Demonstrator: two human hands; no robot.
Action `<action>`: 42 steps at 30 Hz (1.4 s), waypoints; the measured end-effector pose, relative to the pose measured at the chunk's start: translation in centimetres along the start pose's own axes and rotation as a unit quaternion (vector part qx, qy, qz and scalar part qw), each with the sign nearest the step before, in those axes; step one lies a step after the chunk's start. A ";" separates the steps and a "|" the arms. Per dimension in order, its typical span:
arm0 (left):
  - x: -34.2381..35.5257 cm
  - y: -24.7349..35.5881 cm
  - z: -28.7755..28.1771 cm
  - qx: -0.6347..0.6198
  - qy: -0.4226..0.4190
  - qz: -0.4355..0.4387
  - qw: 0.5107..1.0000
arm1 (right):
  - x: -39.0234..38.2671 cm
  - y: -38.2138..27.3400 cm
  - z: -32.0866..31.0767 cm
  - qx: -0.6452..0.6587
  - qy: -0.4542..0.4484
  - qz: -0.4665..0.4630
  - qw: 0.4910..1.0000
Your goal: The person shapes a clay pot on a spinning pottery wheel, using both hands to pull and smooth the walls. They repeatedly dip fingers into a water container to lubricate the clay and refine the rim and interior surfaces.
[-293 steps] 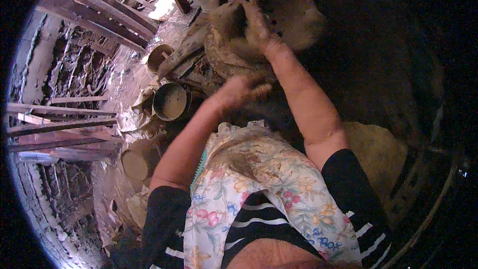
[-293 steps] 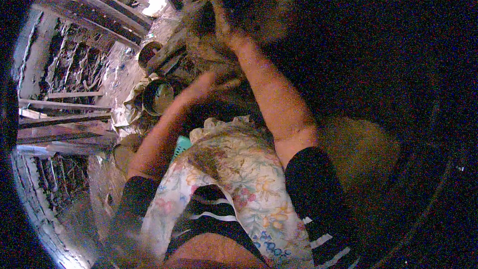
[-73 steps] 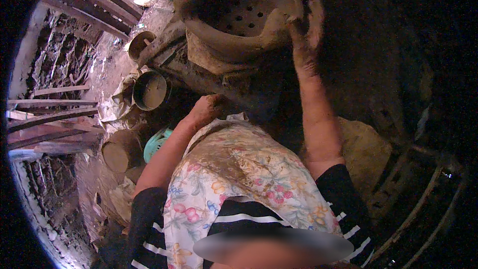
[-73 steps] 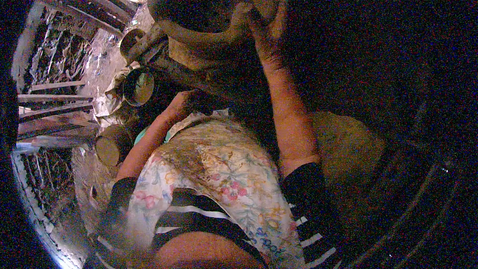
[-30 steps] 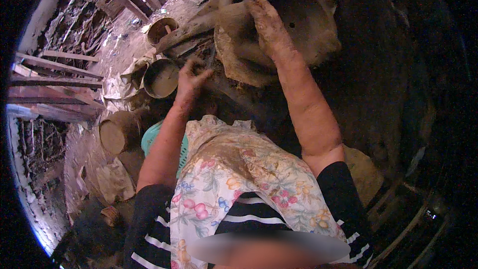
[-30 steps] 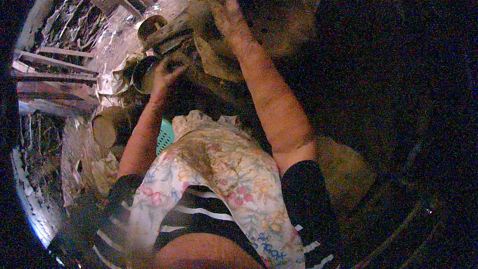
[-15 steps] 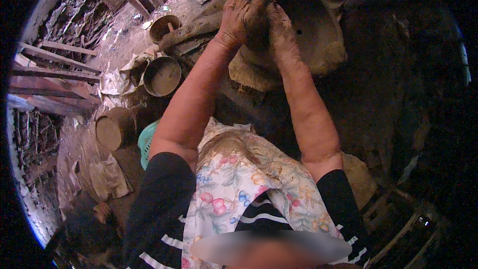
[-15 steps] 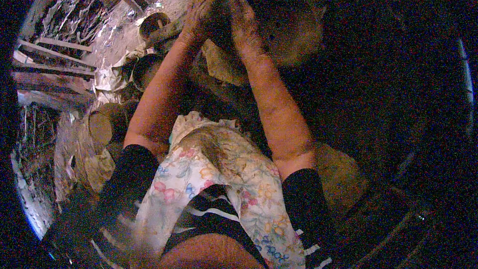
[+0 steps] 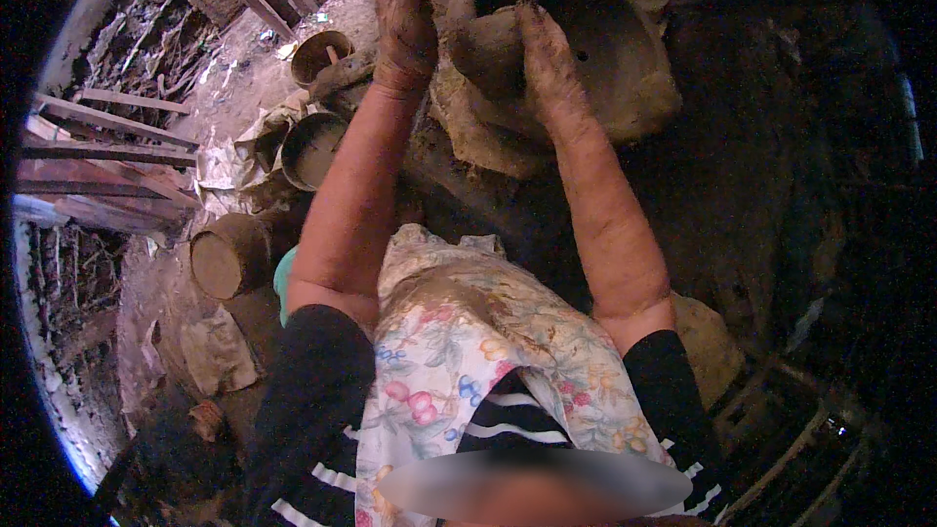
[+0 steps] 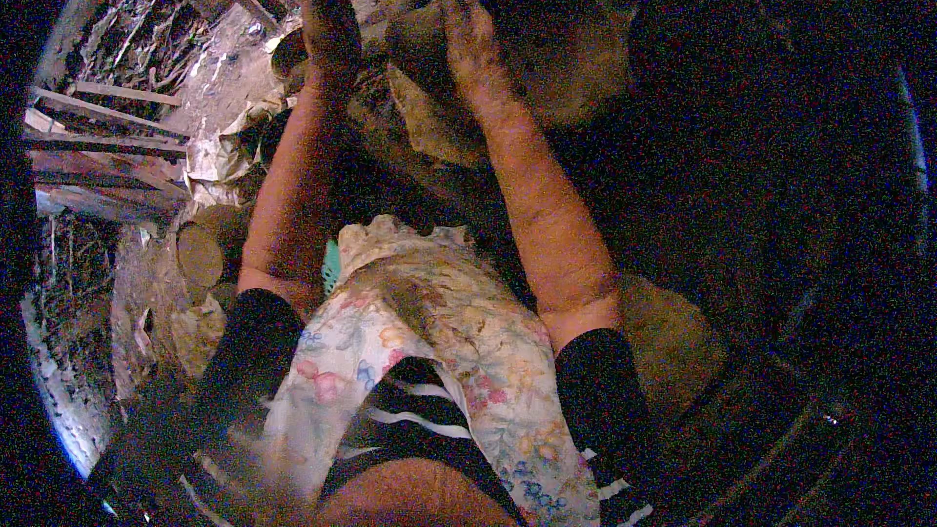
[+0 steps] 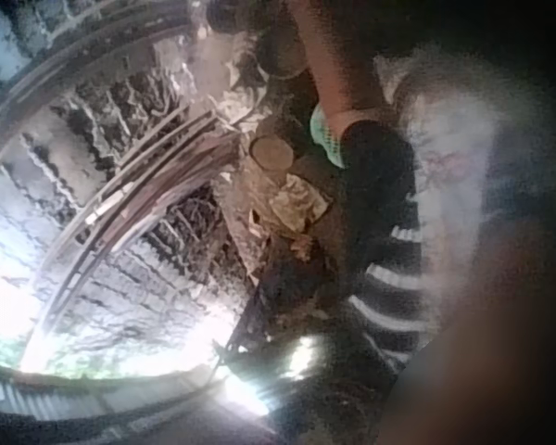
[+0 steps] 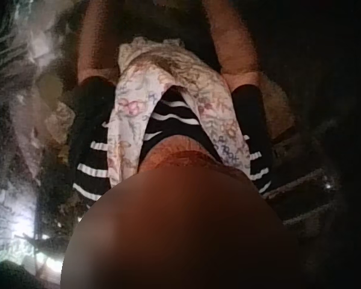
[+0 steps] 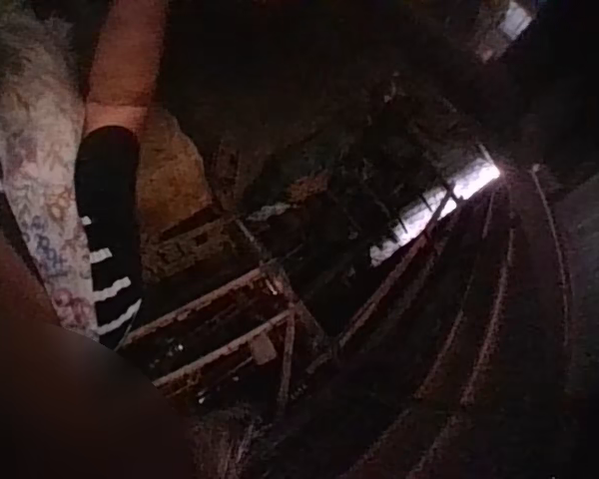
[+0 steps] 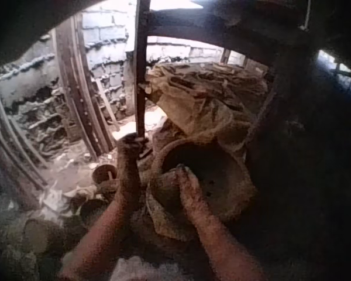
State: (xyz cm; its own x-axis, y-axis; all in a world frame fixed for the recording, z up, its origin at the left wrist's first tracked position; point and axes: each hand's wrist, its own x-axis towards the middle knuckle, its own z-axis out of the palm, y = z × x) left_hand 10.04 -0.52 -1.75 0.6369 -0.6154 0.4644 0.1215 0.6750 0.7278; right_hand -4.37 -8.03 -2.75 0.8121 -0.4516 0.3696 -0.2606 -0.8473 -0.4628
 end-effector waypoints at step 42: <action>-16.9 1.6 1.7 0.303 -0.337 -0.461 0.763 | -2.0 0.8 -5.0 0.563 -0.096 0.158 0.806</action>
State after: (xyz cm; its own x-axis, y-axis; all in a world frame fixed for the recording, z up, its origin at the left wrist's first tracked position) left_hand -1.83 10.20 -7.55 -0.0682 -0.9224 -0.3801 -0.2233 -0.3572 0.9069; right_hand -8.81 -9.23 0.13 0.8923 -0.4514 0.0089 0.0809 0.1405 -0.9868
